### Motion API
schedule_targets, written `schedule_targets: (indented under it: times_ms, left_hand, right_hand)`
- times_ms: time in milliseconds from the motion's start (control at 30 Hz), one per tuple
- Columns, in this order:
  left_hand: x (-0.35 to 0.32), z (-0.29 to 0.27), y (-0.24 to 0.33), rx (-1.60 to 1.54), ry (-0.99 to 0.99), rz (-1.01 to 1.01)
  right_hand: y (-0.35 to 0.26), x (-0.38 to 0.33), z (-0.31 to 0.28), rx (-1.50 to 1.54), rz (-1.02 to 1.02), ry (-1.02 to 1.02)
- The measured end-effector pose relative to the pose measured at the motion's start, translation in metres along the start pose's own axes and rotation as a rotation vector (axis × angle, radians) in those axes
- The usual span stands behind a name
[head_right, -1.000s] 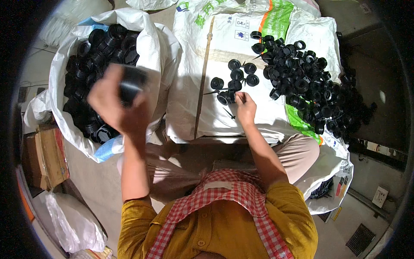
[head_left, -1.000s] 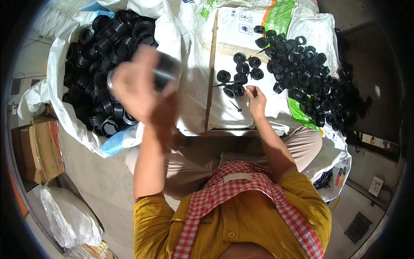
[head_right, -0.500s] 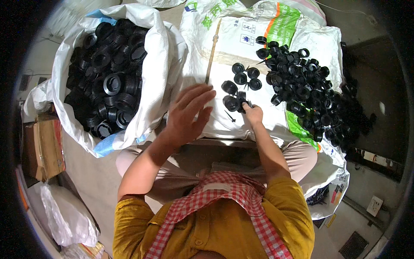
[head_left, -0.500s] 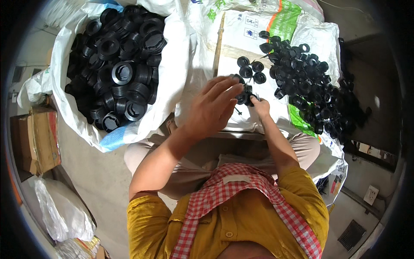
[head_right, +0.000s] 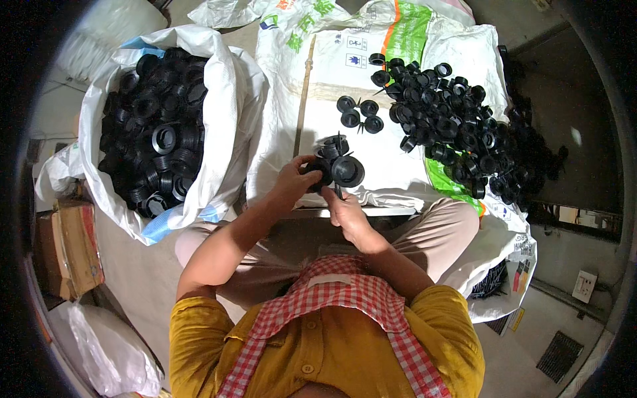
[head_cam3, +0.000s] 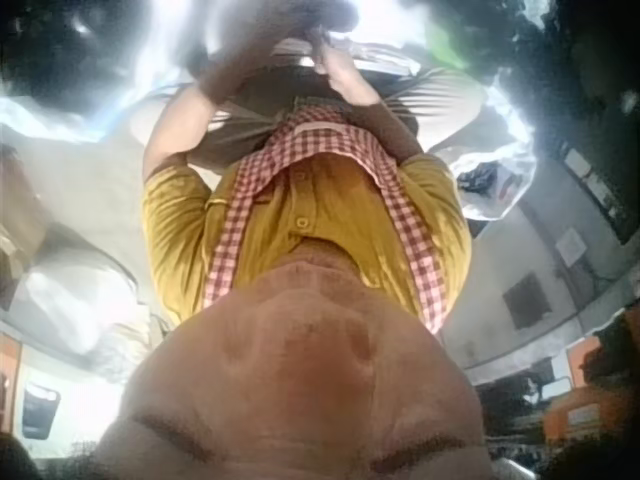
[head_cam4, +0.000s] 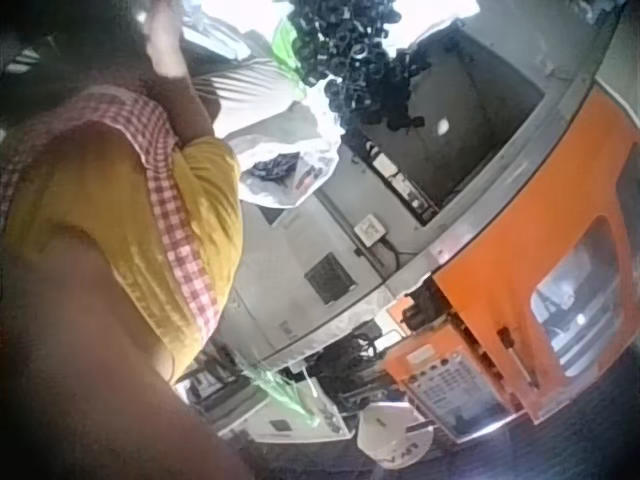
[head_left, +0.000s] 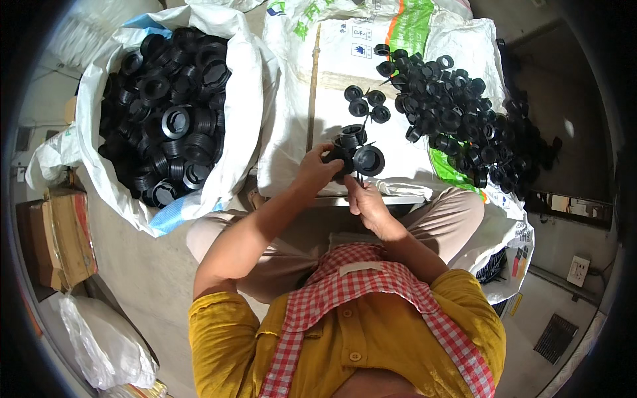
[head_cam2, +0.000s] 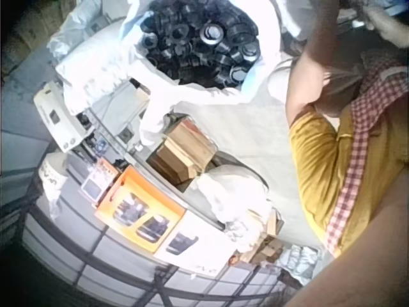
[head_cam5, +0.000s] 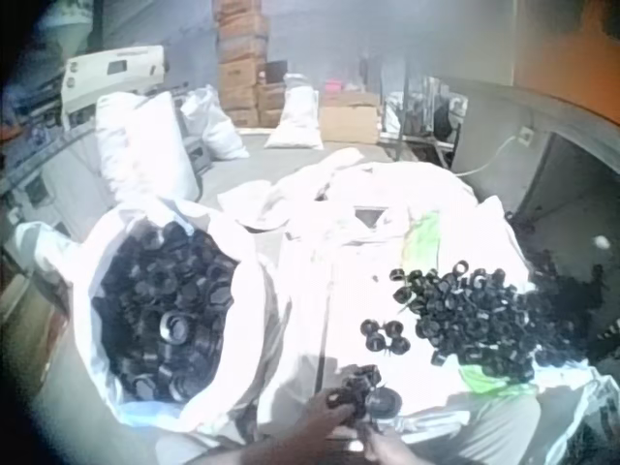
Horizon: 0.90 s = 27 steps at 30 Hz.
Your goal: The person sits on the floor and repeatedly picks up black plastic caps and small black plastic pieces, then presses them together to form assembled units. The assembled units are placed into a white sack to the left.
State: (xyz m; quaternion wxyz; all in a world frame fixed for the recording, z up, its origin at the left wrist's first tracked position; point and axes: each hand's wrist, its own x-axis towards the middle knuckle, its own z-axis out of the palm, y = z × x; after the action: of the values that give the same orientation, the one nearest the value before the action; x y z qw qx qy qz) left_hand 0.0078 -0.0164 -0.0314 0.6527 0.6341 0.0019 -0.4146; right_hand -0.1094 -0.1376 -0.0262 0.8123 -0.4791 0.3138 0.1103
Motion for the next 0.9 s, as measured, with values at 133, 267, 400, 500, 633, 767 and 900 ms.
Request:
schedule_targets:
  times_ms: [133,267,400,500,633,767,900]
  left_hand:
    - [0.008,-0.010,-0.004,0.348,0.126,0.060]
    - [-0.002,-0.009,0.008,0.534,0.139,0.121]
    - [-0.009,-0.006,0.004,0.684,0.171,0.340]
    - [-0.012,-0.001,0.009,0.755,0.153,0.564]
    - [-0.015,0.001,0.018,0.722,0.065,0.621]
    - [-0.011,-0.001,0.011,0.683,0.093,0.663]
    - [-0.008,-0.003,0.013,0.885,0.222,0.581]
  right_hand:
    - [0.012,0.002,-0.025,-0.261,-0.245,0.286]
    - [-0.002,-0.001,-0.035,-0.026,-0.337,0.399]
    - [-0.012,0.007,-0.045,-0.264,-0.453,0.401]
    - [-0.012,0.019,-0.050,-0.525,-0.583,0.294]
    - [-0.022,0.023,-0.048,-0.688,-0.324,0.190]
    - [-0.045,0.013,-0.020,-0.244,-0.161,0.127]
    - [-0.032,0.019,-0.037,-0.284,-0.070,0.146]
